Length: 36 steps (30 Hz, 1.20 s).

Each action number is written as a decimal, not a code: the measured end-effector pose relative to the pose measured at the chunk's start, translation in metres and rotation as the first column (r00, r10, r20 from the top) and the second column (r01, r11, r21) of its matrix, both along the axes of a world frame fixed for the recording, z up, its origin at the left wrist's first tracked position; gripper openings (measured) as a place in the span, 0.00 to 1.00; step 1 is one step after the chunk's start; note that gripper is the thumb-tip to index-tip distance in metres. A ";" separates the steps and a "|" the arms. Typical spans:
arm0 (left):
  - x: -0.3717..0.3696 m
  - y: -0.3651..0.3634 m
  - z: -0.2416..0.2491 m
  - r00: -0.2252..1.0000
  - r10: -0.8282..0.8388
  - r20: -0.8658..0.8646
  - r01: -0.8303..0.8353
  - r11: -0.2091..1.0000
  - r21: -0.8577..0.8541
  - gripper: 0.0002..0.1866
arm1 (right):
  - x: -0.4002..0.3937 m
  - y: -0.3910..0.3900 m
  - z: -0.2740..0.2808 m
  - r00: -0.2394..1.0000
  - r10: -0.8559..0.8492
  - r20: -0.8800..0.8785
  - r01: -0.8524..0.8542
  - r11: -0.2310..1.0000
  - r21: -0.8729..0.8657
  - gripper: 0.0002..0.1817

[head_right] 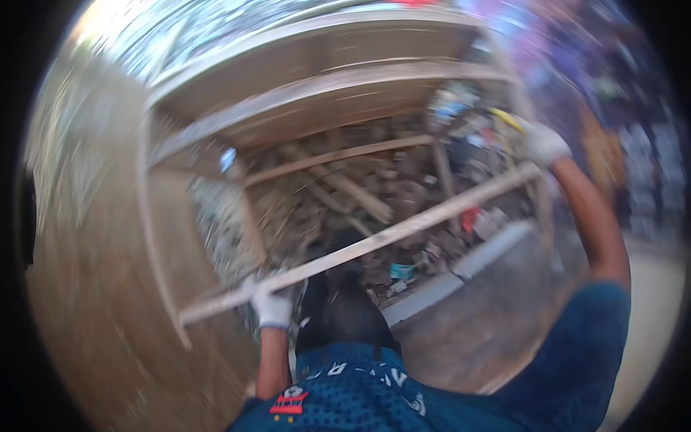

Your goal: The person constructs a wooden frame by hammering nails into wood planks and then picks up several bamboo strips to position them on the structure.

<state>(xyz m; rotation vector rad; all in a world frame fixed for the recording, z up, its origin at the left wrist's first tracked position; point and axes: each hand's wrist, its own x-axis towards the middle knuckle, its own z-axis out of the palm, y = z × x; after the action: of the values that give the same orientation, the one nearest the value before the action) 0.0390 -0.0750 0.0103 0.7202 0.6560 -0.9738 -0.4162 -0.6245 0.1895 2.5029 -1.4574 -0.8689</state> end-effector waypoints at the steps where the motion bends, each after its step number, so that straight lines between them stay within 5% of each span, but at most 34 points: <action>1: -0.003 0.002 -0.006 1.000 0.015 0.004 -0.016 0.983 0.184 0.24 | -0.002 0.009 0.000 0.994 -0.104 0.029 0.104 0.994 -0.013 0.33; 2: -0.004 0.000 -0.001 0.998 0.060 -0.021 -0.051 0.950 0.309 0.23 | -0.016 0.016 0.007 0.984 0.067 -0.163 -0.060 0.997 0.051 0.29; 3: -0.003 -0.006 0.005 0.987 0.153 -0.052 -0.121 0.915 0.386 0.21 | -0.096 -0.028 -0.039 0.922 -0.032 -0.386 0.092 0.986 0.138 0.24; 4: -0.007 -0.001 0.008 0.981 0.189 -0.034 -0.161 0.907 0.390 0.21 | -0.088 -0.020 -0.035 0.876 0.052 -0.479 0.056 0.976 0.210 0.25; 6: -0.015 0.005 0.010 0.975 0.222 -0.025 -0.194 0.897 0.397 0.21 | -0.068 0.000 -0.026 0.759 0.247 -0.602 -0.007 0.929 0.371 0.26; 9: -0.016 0.011 0.009 0.972 0.233 0.028 -0.226 0.900 0.372 0.19 | -0.024 -0.014 -0.025 0.682 0.242 -0.690 0.106 0.901 0.421 0.27; 12: -0.017 0.000 0.014 0.972 0.235 0.016 -0.227 0.913 0.339 0.18 | -0.005 0.010 -0.009 0.943 0.033 -0.332 -0.022 0.999 0.038 0.30; 14: -0.020 -0.004 0.019 0.974 0.225 -0.009 -0.209 0.918 0.338 0.18 | 0.016 0.050 0.006 1.000 0.004 -0.005 -0.004 0.994 -0.113 0.31; 15: -0.020 -0.009 0.021 0.975 0.224 -0.010 -0.206 0.913 0.351 0.18 | 0.000 0.044 -0.003 1.000 0.004 -0.031 -0.008 0.993 -0.118 0.28; 16: -0.017 -0.010 0.019 0.977 0.212 0.005 -0.201 0.919 0.340 0.18 | -0.012 0.030 0.002 0.970 -0.006 -0.244 0.031 0.995 0.099 0.29; 17: -0.018 -0.007 0.013 0.980 0.195 0.022 -0.192 0.925 0.327 0.18 | -0.088 -0.034 -0.050 0.865 -0.140 -0.482 0.211 0.973 0.096 0.30; 19: -0.024 0.001 0.001 0.963 0.269 -0.028 -0.248 0.918 0.309 0.16 | -0.214 -0.113 -0.121 0.861 0.133 -0.490 -0.065 0.986 0.153 0.30; 22: -0.023 0.000 0.003 0.977 0.213 0.014 -0.207 0.926 0.316 0.17 | -0.068 -0.070 -0.047 0.852 -0.092 -0.515 0.188 0.972 0.137 0.24; 23: -0.023 -0.004 -0.003 0.972 0.232 -0.033 -0.213 0.934 0.286 0.19 | -0.023 -0.039 -0.015 0.798 0.161 -0.580 -0.034 0.974 0.224 0.20; 24: -0.026 -0.007 0.001 0.985 0.175 -0.007 -0.163 0.934 0.318 0.19 | 0.029 0.001 0.014 0.854 0.136 -0.503 -0.040 0.980 0.196 0.19; 25: -0.023 -0.010 0.008 0.994 0.105 0.024 -0.107 0.934 0.341 0.20 | 0.024 0.002 0.015 0.940 0.154 -0.303 -0.117 0.984 0.135 0.25; 27: -0.020 -0.013 0.010 0.997 0.049 0.061 -0.066 0.944 0.323 0.22 | 0.059 0.057 0.029 0.998 -0.037 -0.060 0.032 0.997 -0.077 0.28; 29: -0.015 -0.011 0.017 0.996 -0.050 0.078 0.020 0.936 0.352 0.22 | 0.023 0.048 0.004 0.997 -0.072 -0.012 0.071 0.997 -0.033 0.24; 30: -0.010 0.003 -0.008 0.999 -0.013 0.030 0.007 0.980 0.196 0.22 | 0.027 0.066 0.014 1.000 0.026 0.007 -0.026 0.996 0.080 0.17; 31: -0.007 0.006 -0.018 0.998 0.014 0.055 -0.026 0.972 0.234 0.24 | -0.008 0.048 -0.003 0.927 0.079 -0.367 0.056 0.937 0.344 0.17; 32: -0.012 0.003 -0.010 0.997 0.057 0.053 -0.071 0.941 0.332 0.24 | -0.016 0.051 0.003 0.854 0.052 -0.517 0.125 0.945 0.301 0.17; 33: -0.012 0.013 -0.011 0.998 0.037 0.051 -0.048 0.971 0.235 0.24 | 0.002 0.054 -0.001 0.765 0.046 -0.642 0.168 0.949 0.268 0.17; 34: -0.014 0.016 -0.003 0.994 0.052 0.091 -0.073 0.967 0.243 0.23 | 0.023 0.059 -0.008 0.668 0.062 -0.742 0.194 0.948 0.253 0.18; 36: -0.016 0.011 0.007 0.993 0.065 0.103 -0.093 0.950 0.299 0.23 | 0.035 0.051 0.012 0.773 0.074 -0.630 0.112 0.962 0.250 0.20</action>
<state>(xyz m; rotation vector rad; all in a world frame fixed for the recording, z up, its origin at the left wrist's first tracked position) 0.0232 -0.0637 0.0173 0.9969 0.7570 -0.7680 -0.3807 -0.5738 0.2014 1.9989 -1.1742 -1.8095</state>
